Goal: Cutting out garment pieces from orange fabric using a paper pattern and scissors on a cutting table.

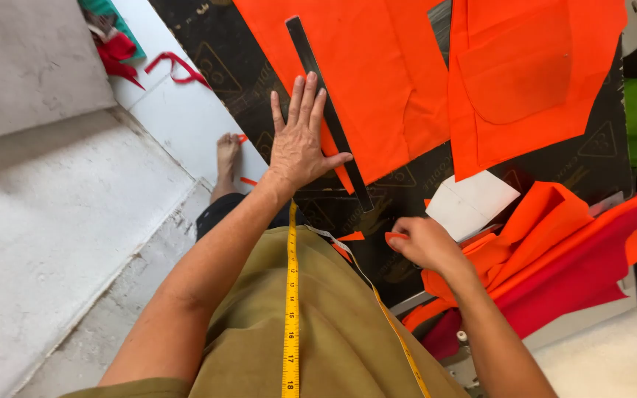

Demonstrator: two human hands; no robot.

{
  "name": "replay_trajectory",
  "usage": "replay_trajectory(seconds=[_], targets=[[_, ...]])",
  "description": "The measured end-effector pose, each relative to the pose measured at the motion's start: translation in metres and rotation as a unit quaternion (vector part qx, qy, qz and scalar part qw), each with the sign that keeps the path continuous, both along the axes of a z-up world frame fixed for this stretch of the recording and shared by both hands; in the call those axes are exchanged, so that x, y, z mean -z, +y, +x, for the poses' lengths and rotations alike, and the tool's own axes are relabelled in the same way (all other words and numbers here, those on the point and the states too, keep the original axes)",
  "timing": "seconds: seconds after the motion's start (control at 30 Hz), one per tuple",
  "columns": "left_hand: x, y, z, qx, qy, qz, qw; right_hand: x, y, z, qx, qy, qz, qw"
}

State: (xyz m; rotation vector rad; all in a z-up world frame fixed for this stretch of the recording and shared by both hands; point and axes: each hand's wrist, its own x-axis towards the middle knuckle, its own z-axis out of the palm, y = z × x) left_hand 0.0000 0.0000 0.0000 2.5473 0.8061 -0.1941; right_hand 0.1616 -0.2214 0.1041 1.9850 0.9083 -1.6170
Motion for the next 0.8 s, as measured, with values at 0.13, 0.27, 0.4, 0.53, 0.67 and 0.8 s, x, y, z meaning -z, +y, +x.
replay_trajectory(seconds=[0.13, 0.27, 0.4, 0.53, 0.67, 0.8], targets=[[-0.006, -0.009, 0.0, -0.029, -0.069, -0.032, 0.997, 0.031, -0.065, -0.019, 0.464, 0.131, 0.208, 0.851], [-0.01, -0.03, -0.007, -0.011, -0.077, -0.001, 0.997, 0.107, -0.082, -0.069, 0.613, 0.077, 0.327, 0.715], [-0.023, -0.049, -0.008, 0.038, -0.065, -0.03, 0.997, 0.062, -0.046, -0.116, 0.422, -0.231, 0.265, 0.836], [-0.019, -0.045, -0.003, 0.147, -0.034, -0.074, 0.986, 0.091, -0.07, -0.144, 0.4, -0.284, 0.241, 0.837], [-0.015, -0.018, 0.013, 0.265, -0.045, -0.08, 0.96, 0.111, -0.079, -0.153, 0.378, -0.324, 0.219, 0.839], [-0.006, 0.021, 0.032, 0.351, -0.113, -0.101, 0.924, 0.085, -0.05, -0.168, 0.46, -0.325, 0.148, 0.813]])
